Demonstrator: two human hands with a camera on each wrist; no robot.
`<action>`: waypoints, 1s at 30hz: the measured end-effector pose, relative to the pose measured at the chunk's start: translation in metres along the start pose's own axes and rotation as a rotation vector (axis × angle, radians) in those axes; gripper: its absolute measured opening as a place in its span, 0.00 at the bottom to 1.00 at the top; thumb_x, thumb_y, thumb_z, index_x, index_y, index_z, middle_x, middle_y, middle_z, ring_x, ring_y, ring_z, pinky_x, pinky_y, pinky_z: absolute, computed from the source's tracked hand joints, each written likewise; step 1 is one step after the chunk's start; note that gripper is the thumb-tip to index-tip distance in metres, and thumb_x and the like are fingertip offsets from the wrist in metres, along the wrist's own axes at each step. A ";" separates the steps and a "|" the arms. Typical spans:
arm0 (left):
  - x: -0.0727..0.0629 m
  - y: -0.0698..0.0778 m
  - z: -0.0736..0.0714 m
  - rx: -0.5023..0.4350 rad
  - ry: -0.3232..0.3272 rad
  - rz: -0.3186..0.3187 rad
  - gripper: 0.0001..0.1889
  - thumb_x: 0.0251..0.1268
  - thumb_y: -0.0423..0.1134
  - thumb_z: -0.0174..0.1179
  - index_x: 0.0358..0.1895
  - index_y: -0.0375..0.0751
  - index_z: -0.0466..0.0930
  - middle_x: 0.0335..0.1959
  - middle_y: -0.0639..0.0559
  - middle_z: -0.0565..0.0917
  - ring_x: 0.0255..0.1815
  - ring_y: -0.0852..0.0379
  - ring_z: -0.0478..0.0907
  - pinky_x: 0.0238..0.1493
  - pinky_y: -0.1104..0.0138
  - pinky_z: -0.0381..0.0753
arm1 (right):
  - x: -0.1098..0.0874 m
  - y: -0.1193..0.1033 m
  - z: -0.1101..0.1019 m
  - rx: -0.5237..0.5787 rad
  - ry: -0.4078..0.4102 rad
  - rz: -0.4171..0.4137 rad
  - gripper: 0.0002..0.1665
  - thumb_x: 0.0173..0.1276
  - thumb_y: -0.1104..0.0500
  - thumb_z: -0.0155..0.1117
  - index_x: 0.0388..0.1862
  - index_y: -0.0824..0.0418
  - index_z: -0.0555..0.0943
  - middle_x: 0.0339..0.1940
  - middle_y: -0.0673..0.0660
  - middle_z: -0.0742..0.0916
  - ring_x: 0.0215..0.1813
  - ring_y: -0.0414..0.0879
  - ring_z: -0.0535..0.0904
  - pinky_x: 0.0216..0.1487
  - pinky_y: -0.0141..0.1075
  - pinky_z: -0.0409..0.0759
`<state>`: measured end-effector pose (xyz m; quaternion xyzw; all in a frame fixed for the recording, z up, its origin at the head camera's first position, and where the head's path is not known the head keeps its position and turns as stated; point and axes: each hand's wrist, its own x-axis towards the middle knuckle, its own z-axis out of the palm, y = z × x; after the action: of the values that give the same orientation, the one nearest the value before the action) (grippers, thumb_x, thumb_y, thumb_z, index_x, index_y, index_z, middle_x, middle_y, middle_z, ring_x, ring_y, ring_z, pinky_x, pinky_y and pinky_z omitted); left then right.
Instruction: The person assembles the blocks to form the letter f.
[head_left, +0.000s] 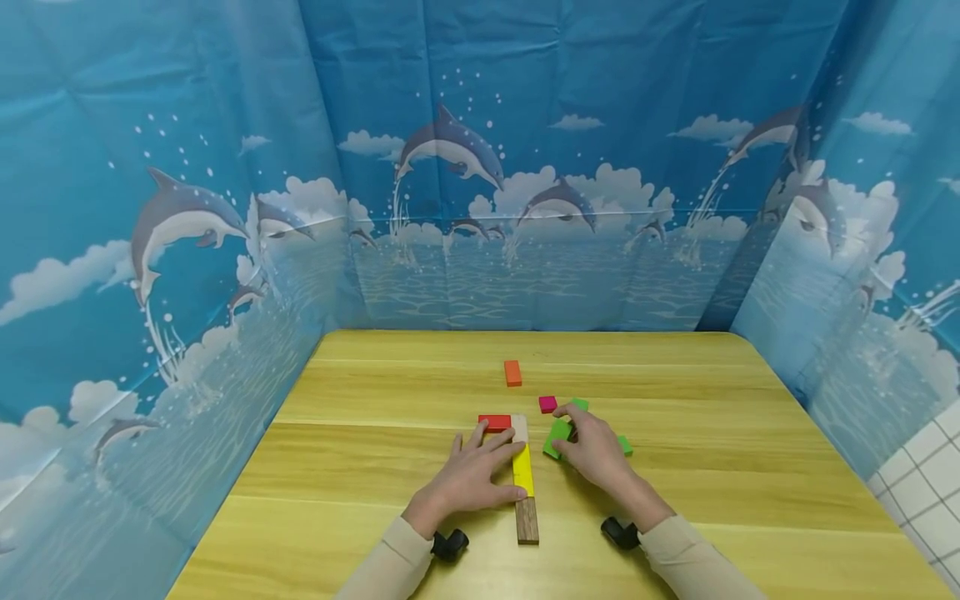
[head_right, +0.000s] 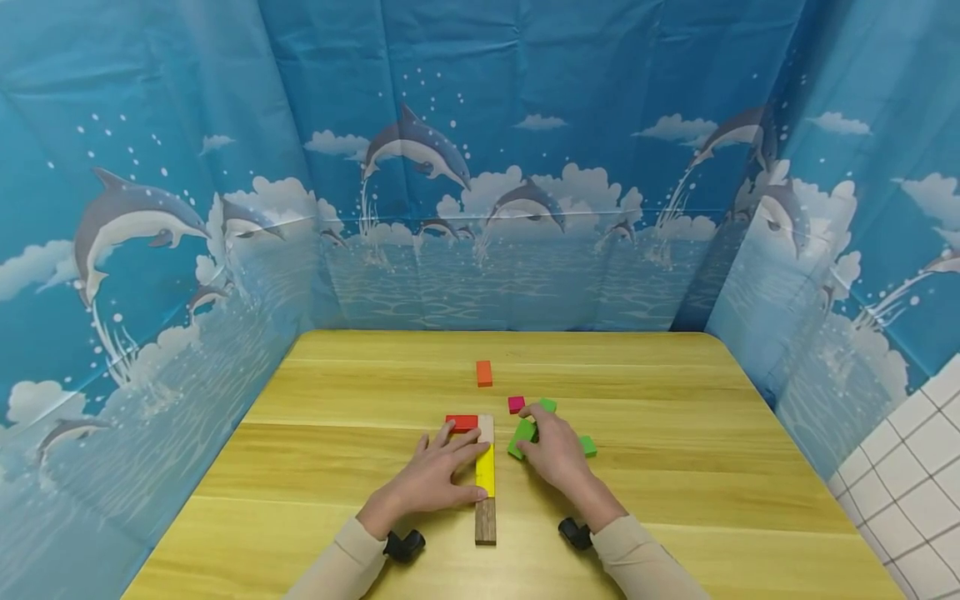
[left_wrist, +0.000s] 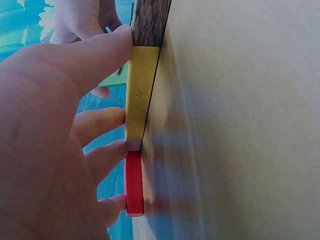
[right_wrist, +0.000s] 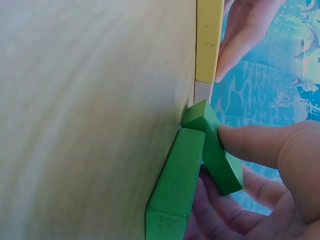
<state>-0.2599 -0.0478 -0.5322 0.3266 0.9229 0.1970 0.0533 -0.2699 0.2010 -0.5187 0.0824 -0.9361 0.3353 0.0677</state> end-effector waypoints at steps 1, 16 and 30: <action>0.000 0.000 0.000 -0.001 0.001 0.000 0.41 0.66 0.72 0.53 0.79 0.61 0.61 0.81 0.58 0.54 0.81 0.37 0.38 0.69 0.29 0.40 | 0.000 0.001 0.000 0.013 0.006 -0.006 0.25 0.64 0.60 0.74 0.59 0.59 0.79 0.31 0.50 0.81 0.31 0.44 0.75 0.31 0.39 0.74; 0.000 0.000 0.000 -0.004 0.007 0.006 0.40 0.66 0.71 0.53 0.79 0.61 0.61 0.81 0.58 0.54 0.81 0.38 0.38 0.70 0.30 0.40 | 0.010 0.008 -0.002 0.114 0.064 0.081 0.18 0.66 0.58 0.73 0.53 0.59 0.82 0.39 0.55 0.85 0.41 0.50 0.81 0.38 0.43 0.80; 0.000 -0.002 -0.002 -0.001 0.006 0.013 0.40 0.66 0.71 0.53 0.79 0.61 0.61 0.81 0.58 0.54 0.81 0.37 0.38 0.70 0.30 0.41 | 0.021 0.013 0.001 0.280 0.064 0.178 0.15 0.66 0.58 0.73 0.48 0.60 0.80 0.32 0.58 0.83 0.26 0.45 0.84 0.29 0.37 0.80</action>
<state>-0.2616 -0.0500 -0.5316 0.3321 0.9207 0.1987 0.0492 -0.2934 0.2076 -0.5234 -0.0030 -0.8812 0.4694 0.0554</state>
